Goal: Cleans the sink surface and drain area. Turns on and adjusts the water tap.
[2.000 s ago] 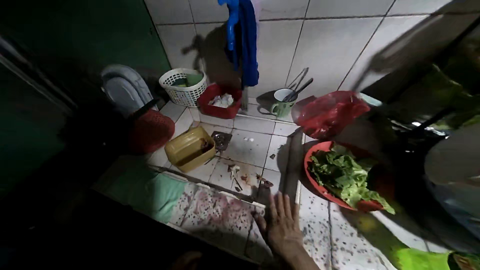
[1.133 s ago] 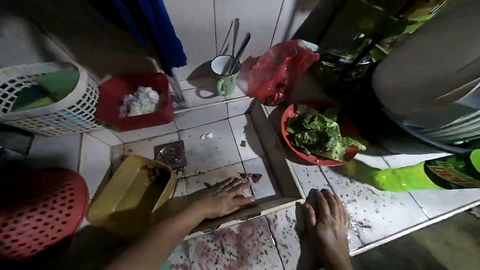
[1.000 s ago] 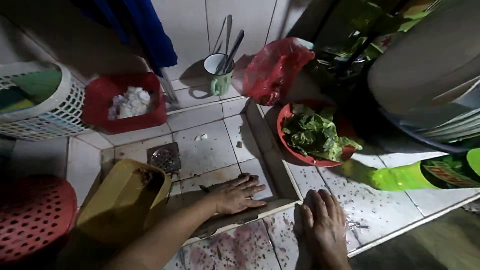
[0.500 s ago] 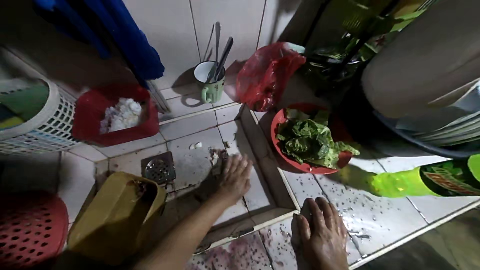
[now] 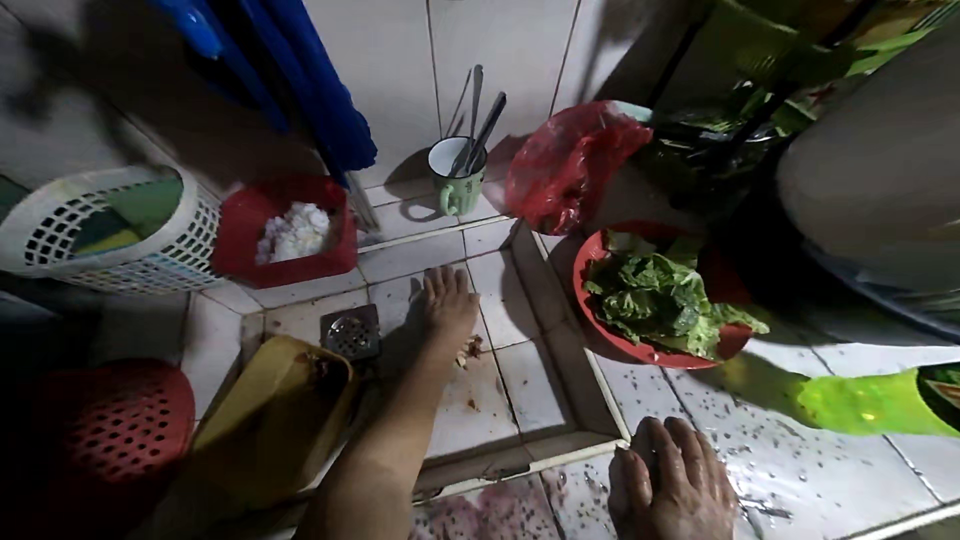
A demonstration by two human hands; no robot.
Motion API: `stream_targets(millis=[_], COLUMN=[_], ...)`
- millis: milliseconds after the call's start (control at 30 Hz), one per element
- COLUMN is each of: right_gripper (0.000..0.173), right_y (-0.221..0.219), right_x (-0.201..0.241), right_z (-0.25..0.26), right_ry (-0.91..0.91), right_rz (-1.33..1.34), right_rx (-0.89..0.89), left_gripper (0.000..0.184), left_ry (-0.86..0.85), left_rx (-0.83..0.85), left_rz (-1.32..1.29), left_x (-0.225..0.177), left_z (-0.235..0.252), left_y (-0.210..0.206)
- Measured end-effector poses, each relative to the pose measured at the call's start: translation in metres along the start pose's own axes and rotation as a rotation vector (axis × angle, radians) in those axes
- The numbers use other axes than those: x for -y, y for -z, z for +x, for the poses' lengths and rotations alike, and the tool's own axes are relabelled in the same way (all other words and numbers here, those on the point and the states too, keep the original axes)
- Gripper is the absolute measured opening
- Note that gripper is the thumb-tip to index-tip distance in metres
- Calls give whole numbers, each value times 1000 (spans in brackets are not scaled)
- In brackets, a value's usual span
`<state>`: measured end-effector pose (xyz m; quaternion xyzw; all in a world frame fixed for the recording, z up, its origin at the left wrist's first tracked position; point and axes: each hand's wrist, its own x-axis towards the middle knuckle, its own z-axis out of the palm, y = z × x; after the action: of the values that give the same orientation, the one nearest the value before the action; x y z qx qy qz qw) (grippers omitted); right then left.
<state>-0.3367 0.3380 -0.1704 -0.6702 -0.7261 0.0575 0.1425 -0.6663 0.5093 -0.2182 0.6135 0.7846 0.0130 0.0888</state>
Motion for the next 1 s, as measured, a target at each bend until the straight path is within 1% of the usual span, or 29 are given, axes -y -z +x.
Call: stream_targets(millis=[67, 133, 200, 233, 300, 333, 367, 400, 433, 467, 500, 533, 600, 667, 733, 767, 833, 900, 967, 1000], right_gripper=[67, 67, 68, 68, 68, 68, 69, 69, 69, 69, 68, 68, 66, 65, 66, 66, 67, 66, 66, 66], right_y=[-1, -3, -4, -4, -3, -5, -7, -9, -10, -11, -11, -10, -6, -4, -3, -4, -4, -5, -5, -5], right_x=[-1, -3, -4, -4, -3, -4, -5, -6, -7, -8, -9, -8, -6, -3, -2, -3, -3, -4, -4, -3], right_z=[0, 0, 0, 0, 0, 1, 0, 0, 0, 0, 0, 0, 1, 1, 0, 0, 1, 0, 0, 0], right_ry=[7, 13, 15, 15, 16, 20, 28, 33, 37, 37, 37, 36, 28, 18, 16, 18, 11, 9, 12, 9], right_rz=[6, 7, 8, 14, 21, 23, 22, 17, 13, 11, 12, 15, 18, 18, 15, 12, 13, 12, 11, 11], right_rx=[-15, -24, -27, -21, -30, -42, -55, -61, -66, -68, -65, -57, -47, -40, -37, -39, -36, -40, -40, -39], left_gripper=[64, 60, 52, 47, 39, 39, 46, 62, 81, 96, 105, 110, 114, 109, 98, 89, 66, 47, 33, 29], left_ry=[92, 111, 3, -51, -79, -70, -45, -3, 39, 64, 49, -3, -165, -272, -322, -340, -382, -460, -554, -584], left_rx=[38, 75, 64, 64, 39, -9, -47, -57, -36, 3, 28, 45, 34, 64, 60, 47, 43, 11, -39, -47], left_rz=[-17, -45, -100, -189, -359, -386, -383, -363, -330, -289, -249, -226, -167, -159, -189, -210, -188, -150, -193, -212], left_x=[26, 45, 63, 70, 75, 77, 79, 79, 79, 76, 74, 71, 62, 48, 33, 26, 17, 17, 26, 33], left_z=[-23, -49, -72, -83, -102, -108, -112, -115, -117, -121, -127, -134, -142, -136, -116, -104, -80, -71, -78, -84], left_y=[7, 8, 6, 10, 25, 27, 27, 24, 21, 17, 10, 3, -6, -6, -5, -7, -6, -7, -10, -10])
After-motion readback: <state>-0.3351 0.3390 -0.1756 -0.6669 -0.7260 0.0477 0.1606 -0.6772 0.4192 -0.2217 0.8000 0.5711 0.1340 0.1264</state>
